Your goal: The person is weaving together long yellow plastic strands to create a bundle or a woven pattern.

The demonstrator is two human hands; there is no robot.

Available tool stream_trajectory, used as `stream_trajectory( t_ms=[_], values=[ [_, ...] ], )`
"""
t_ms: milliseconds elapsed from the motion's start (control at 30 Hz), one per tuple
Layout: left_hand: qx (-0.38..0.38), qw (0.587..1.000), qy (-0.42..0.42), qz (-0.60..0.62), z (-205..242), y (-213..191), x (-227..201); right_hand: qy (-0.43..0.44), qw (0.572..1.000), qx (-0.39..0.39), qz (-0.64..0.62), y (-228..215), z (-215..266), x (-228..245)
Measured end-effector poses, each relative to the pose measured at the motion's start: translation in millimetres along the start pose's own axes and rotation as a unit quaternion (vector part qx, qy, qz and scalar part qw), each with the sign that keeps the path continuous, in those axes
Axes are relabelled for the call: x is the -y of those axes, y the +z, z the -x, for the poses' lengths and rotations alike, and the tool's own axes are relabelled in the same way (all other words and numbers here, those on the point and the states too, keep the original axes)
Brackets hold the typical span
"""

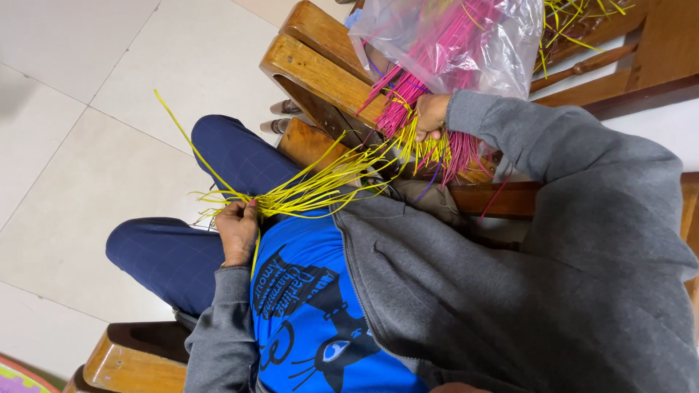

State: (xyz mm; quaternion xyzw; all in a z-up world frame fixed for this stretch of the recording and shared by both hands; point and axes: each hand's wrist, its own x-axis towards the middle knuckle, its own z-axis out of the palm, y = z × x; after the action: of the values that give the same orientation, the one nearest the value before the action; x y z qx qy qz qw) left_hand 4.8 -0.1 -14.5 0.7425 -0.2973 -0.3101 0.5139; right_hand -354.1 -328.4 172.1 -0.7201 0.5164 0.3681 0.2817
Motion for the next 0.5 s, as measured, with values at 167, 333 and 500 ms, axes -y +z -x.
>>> stream_trajectory(
  t_ms=[167,333,500],
  values=[
    [0.005,1.0,0.008,0.006,1,-1,-2,0.017,0.999,-0.044,-0.013,6,22,17],
    [0.001,1.0,0.024,0.006,2,-1,-6,-0.002,0.996,-0.049,-0.076,9,34,22],
    [0.008,1.0,-0.002,0.0,3,-2,-11,-0.035,0.99,-0.017,-0.138,7,13,0]
  ],
)
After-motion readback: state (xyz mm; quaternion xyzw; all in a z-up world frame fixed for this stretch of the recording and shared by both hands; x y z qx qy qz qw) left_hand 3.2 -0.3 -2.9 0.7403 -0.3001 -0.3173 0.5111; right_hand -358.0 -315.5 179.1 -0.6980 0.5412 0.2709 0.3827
